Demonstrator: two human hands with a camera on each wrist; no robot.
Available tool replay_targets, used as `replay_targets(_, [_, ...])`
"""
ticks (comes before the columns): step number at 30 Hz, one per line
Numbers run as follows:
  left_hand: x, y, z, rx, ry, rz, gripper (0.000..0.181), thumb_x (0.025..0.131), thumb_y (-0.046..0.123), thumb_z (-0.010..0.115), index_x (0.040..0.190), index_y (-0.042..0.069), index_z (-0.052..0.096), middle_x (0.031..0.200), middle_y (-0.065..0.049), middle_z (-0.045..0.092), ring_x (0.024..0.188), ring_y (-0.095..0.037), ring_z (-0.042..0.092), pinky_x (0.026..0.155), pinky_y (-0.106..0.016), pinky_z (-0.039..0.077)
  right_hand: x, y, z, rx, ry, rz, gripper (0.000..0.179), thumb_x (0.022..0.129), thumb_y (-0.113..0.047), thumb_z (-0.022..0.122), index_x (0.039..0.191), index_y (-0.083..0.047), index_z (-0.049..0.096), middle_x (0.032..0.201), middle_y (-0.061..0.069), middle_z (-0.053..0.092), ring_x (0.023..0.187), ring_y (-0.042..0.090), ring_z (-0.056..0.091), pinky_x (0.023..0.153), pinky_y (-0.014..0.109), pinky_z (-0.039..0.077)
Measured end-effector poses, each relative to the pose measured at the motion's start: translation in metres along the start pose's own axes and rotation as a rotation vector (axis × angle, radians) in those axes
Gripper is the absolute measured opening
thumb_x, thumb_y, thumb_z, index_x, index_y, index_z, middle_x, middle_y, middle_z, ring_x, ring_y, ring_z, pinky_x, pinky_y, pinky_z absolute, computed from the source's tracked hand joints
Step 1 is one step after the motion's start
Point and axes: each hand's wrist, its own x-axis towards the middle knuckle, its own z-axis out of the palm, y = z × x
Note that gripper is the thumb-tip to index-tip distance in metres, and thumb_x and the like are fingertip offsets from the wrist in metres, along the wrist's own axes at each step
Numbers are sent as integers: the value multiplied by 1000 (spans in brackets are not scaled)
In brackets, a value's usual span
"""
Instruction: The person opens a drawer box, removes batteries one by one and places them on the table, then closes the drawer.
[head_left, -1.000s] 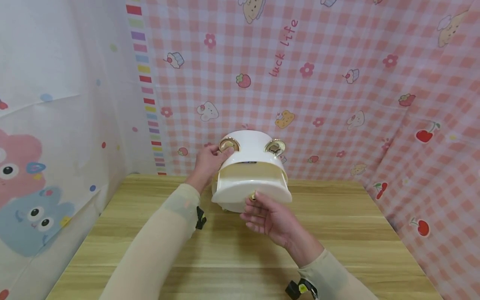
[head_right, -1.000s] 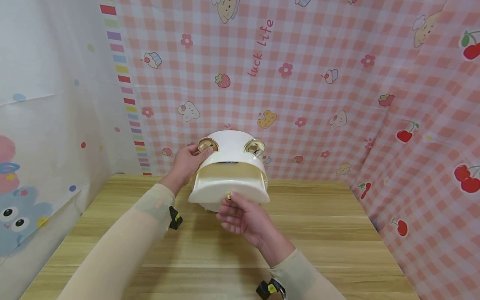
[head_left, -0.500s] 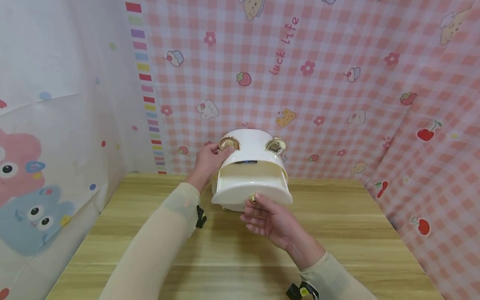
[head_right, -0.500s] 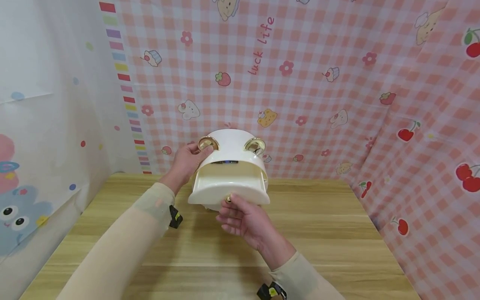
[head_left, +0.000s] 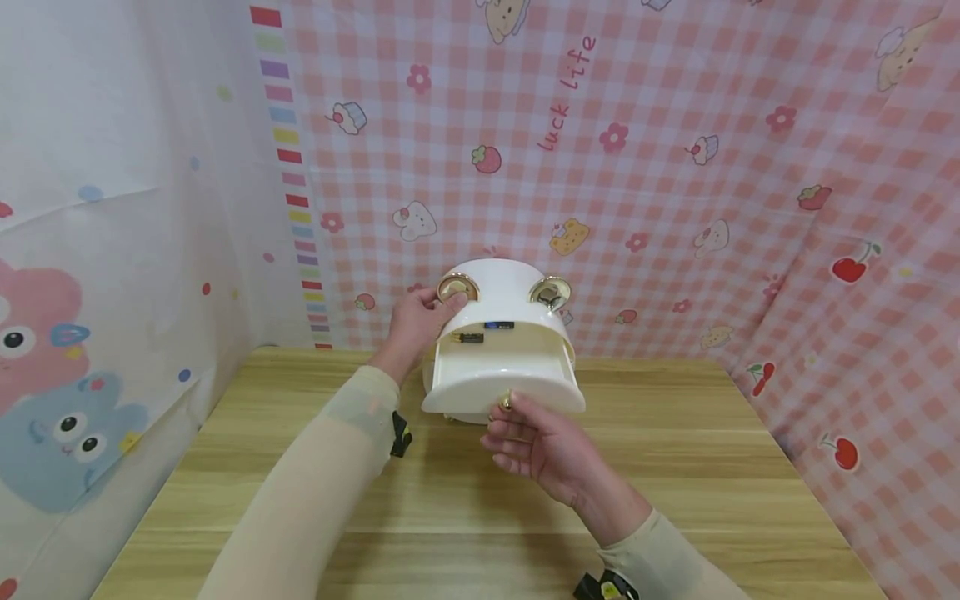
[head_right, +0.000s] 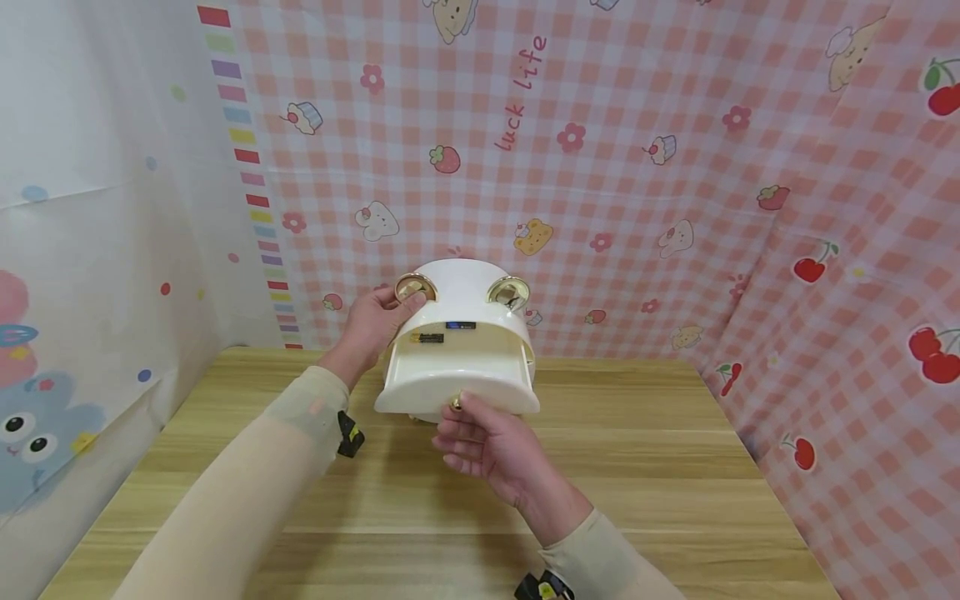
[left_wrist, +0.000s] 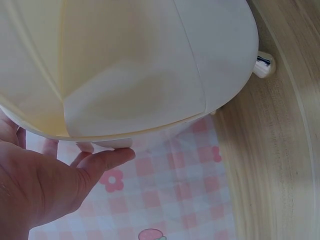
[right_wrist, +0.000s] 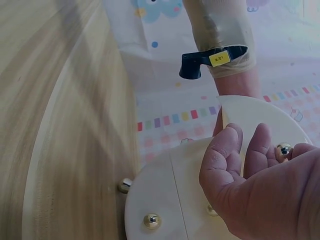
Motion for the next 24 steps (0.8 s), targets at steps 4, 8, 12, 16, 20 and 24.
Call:
replay_targets(4, [0, 0, 0, 3, 3, -6, 48, 97, 52, 77, 130, 16, 76, 89, 1, 69, 79, -14, 63, 71, -27, 54, 0, 2, -1, -3, -4, -1, 36, 113, -45, 52, 105, -20, 77, 95, -7, 82, 96, 13, 79, 85, 30, 62])
replay_targets(8, [0, 0, 0, 7, 10, -13, 50, 97, 52, 77, 131, 16, 75, 94, -1, 71, 81, -14, 64, 72, -27, 54, -1, 3, 0, -9, 2, -1, 36, 112, -45, 53, 105, -20, 77, 94, -7, 82, 95, 12, 79, 85, 30, 62])
replay_targets(12, [1, 1, 1, 0, 16, -18, 51, 97, 50, 77, 134, 15, 75, 98, -3, 72, 82, -13, 65, 73, -26, 54, -2, 3, 0, -13, 7, -3, 36, 113, -44, 52, 104, -20, 77, 94, -8, 82, 95, 12, 78, 86, 30, 61])
replay_targets(16, [0, 2, 2, -4, 19, -16, 50, 98, 49, 77, 134, 15, 74, 95, -1, 71, 81, -13, 64, 71, -25, 54, -1, 3, 0, -8, 8, -5, 36, 113, -44, 52, 104, -20, 77, 94, -8, 82, 95, 11, 78, 86, 30, 62])
replay_targets(20, [0, 2, 2, 7, 26, 1, 48, 98, 48, 77, 131, 12, 75, 89, 1, 67, 79, -13, 62, 69, -25, 53, -2, 3, 0, -5, 10, -8, 35, 113, -43, 52, 104, -20, 77, 94, -8, 82, 95, 12, 78, 87, 31, 62])
replay_targets(24, [0, 1, 2, 9, 29, 6, 48, 98, 47, 77, 130, 11, 76, 87, 2, 65, 78, -13, 61, 69, -24, 52, -2, 3, -1, -4, 14, -10, 35, 113, -43, 53, 104, -19, 77, 94, -7, 82, 95, 12, 78, 87, 30, 62])
